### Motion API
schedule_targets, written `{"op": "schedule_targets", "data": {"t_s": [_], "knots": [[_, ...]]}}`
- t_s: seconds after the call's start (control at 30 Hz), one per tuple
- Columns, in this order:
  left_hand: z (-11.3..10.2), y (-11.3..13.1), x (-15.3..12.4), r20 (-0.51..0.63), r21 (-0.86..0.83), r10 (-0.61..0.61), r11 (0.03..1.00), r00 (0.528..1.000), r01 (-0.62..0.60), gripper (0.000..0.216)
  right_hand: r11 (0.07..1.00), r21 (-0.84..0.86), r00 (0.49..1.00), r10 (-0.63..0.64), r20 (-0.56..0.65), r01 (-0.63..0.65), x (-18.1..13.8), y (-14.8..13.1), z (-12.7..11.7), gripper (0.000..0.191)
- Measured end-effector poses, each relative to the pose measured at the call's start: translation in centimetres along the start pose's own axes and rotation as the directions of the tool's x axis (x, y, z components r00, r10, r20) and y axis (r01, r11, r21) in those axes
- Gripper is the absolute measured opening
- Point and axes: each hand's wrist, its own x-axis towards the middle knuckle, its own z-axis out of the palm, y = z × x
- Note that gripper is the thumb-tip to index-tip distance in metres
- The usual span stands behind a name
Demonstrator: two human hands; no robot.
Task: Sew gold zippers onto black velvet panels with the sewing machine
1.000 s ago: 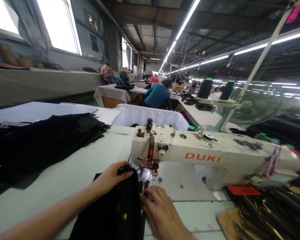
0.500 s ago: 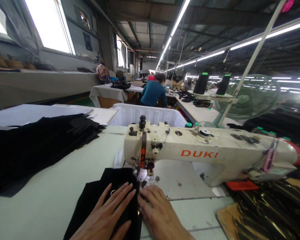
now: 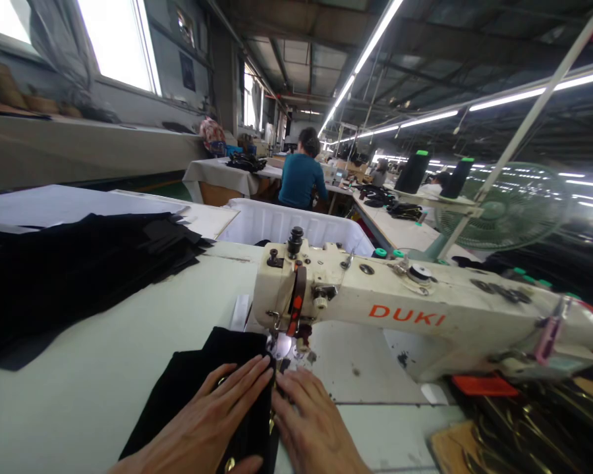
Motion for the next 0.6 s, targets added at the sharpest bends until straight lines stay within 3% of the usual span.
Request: {"op": "schedule_targets", "data": {"t_s": [0.1, 0.2, 0.43, 0.6], "knots": [[-0.63, -0.08, 0.44, 0.072, -0.048, -0.031, 0.998, 0.997, 0.035, 0.092, 1.000, 0.003, 1.000, 0.001, -0.010, -0.001, -0.07, 0.05, -0.04, 0.029], [-1.04, -0.17, 0.75, 0.096, -0.091, -0.052, 0.994, 0.994, 0.061, 0.091, 1.000, -0.008, 0.999, -0.010, 0.054, 0.010, -0.26, 0.26, 0.03, 0.030], [-0.22, -0.58, 0.38, 0.024, -0.144, -0.072, 0.987, 0.997, 0.074, 0.091, 1.000, 0.019, 1.000, -0.010, -0.022, 0.011, -0.26, 0.38, 0.60, 0.023], [-0.61, -0.99, 0.69, 0.029, -0.189, -0.050, 0.980, 0.998, 0.055, 0.094, 1.000, 0.013, 0.995, -0.020, 0.096, 0.019, -0.16, 0.41, -0.02, 0.026]]}}
